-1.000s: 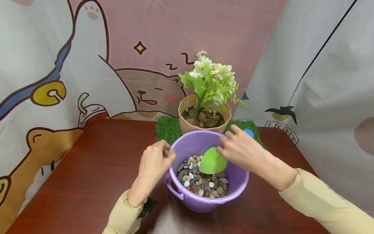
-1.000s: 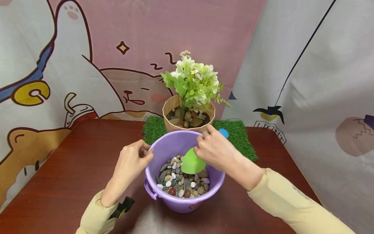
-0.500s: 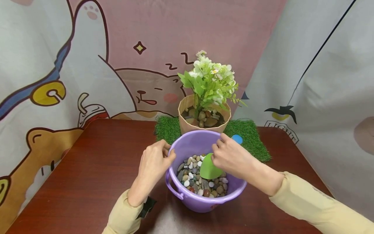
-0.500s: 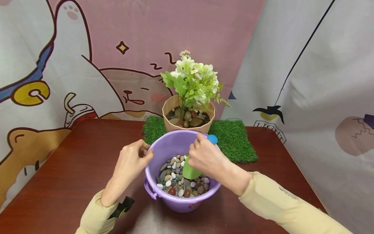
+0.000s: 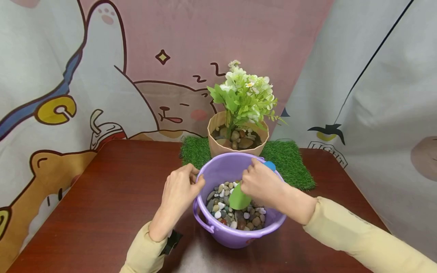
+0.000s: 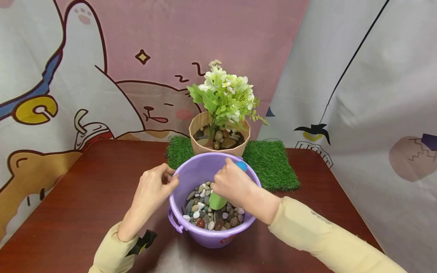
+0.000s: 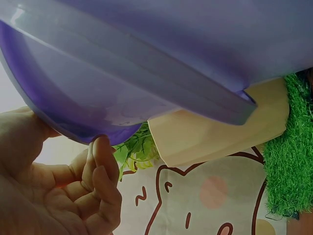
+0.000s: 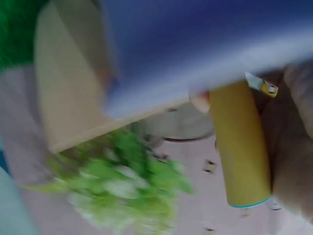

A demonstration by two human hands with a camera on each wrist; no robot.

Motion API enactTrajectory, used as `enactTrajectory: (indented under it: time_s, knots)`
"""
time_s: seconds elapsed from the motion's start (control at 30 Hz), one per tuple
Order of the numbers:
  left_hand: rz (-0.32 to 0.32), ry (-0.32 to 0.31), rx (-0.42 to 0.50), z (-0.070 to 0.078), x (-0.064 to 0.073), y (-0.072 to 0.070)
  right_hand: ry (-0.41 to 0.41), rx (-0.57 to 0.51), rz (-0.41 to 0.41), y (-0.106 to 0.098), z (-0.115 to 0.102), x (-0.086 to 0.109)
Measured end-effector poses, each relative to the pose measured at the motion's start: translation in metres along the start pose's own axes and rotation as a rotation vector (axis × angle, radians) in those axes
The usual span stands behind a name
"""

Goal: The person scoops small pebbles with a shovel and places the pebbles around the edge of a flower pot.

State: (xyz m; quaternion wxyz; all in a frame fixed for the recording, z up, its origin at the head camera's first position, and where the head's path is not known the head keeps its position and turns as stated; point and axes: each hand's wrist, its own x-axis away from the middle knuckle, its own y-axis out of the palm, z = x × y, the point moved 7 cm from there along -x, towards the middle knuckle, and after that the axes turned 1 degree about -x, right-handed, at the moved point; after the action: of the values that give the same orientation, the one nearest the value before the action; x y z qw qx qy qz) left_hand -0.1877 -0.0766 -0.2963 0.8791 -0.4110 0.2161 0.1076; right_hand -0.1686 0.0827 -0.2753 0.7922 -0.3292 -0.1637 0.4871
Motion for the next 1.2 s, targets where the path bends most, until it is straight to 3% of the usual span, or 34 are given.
enactTrajectory:
  time_s: [0.4, 0.67, 0.8, 1.2]
  knots:
    - [0.008, 0.009, -0.012, 0.002, -0.001, 0.0, 0.053, -0.319, -0.03, 0.042, 0.018, 0.014]
    - [0.017, 0.01, -0.009, 0.002, 0.0, 0.001, -0.005, -0.344, 0.106, 0.045, 0.007, 0.013]
    - [0.002, 0.015, 0.002, 0.003, 0.0, 0.003, -0.023, -0.441, 0.126, 0.048, 0.001, 0.009]
    - [0.013, 0.014, 0.006, 0.0, 0.0, 0.0, -0.022, -0.534, 0.192, 0.045, 0.005, 0.007]
